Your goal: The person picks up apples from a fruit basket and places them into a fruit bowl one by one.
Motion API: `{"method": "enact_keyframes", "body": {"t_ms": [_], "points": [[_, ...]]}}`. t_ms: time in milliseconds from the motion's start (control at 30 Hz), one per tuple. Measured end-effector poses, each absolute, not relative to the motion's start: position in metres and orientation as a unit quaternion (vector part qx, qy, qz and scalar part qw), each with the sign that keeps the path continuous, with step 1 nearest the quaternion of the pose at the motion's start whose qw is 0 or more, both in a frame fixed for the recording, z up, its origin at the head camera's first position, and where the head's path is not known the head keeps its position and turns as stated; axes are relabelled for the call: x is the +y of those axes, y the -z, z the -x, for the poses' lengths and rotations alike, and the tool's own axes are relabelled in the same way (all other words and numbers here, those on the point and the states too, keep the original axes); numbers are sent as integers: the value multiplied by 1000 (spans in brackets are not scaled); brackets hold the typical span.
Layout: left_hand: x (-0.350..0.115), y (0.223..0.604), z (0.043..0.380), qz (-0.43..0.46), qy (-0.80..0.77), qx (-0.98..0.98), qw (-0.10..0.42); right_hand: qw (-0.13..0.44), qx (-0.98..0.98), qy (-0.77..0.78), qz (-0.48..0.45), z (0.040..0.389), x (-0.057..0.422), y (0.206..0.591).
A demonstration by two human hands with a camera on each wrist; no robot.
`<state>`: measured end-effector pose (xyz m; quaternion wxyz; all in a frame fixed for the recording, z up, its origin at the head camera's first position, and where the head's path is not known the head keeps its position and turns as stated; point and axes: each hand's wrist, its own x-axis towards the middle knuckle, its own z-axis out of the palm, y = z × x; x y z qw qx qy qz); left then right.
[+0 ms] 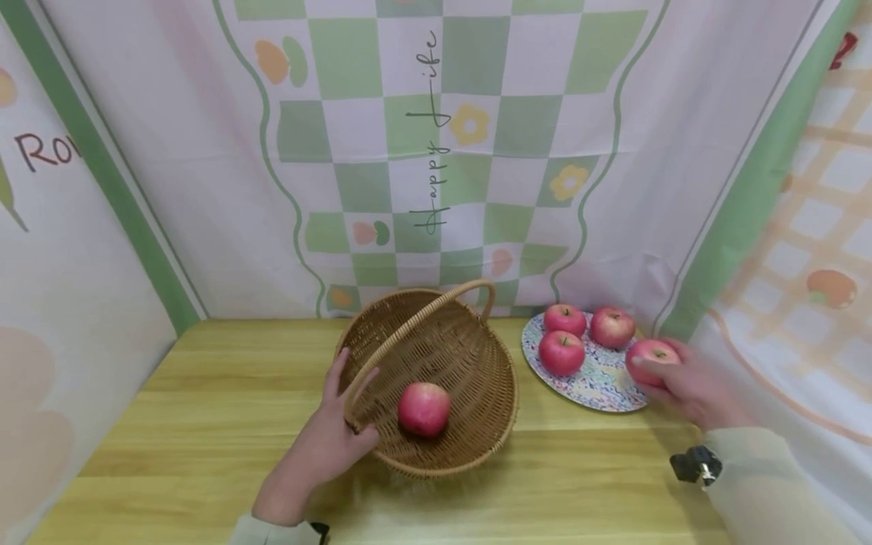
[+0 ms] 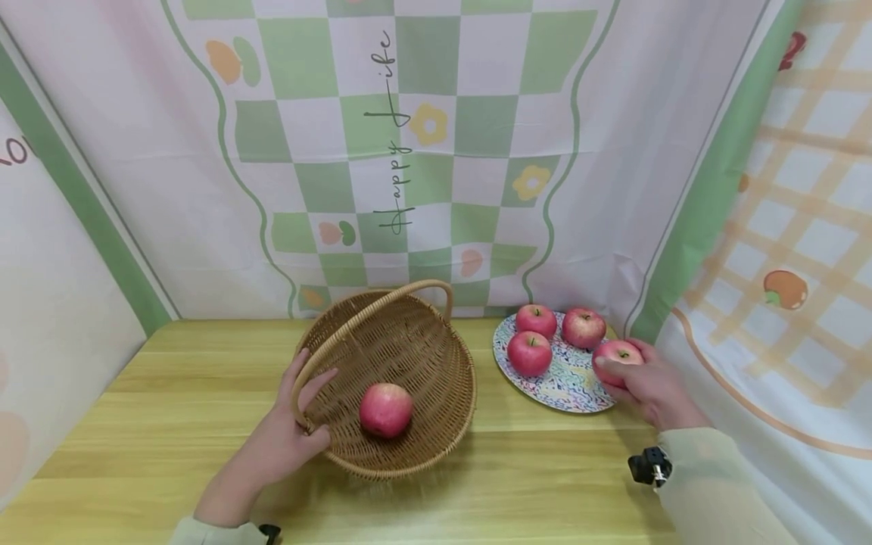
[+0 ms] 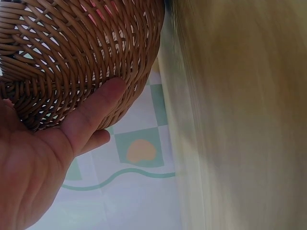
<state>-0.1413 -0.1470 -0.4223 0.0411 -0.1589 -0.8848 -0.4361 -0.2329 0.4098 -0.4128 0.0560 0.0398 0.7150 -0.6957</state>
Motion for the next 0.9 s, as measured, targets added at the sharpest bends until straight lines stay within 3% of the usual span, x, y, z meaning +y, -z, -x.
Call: {"method": "enact_keyframes", "body": {"t_ms": [267, 567, 900], "points": [[-147, 422, 140, 154, 438, -885, 38, 47, 784, 617, -47, 252, 401, 424], [-147, 422, 139, 150, 441, -884, 34, 27, 887, 460, -14, 253, 394, 422], [-147, 423, 140, 155, 431, -888, 38, 14, 918, 396, -30, 253, 396, 420]]}}
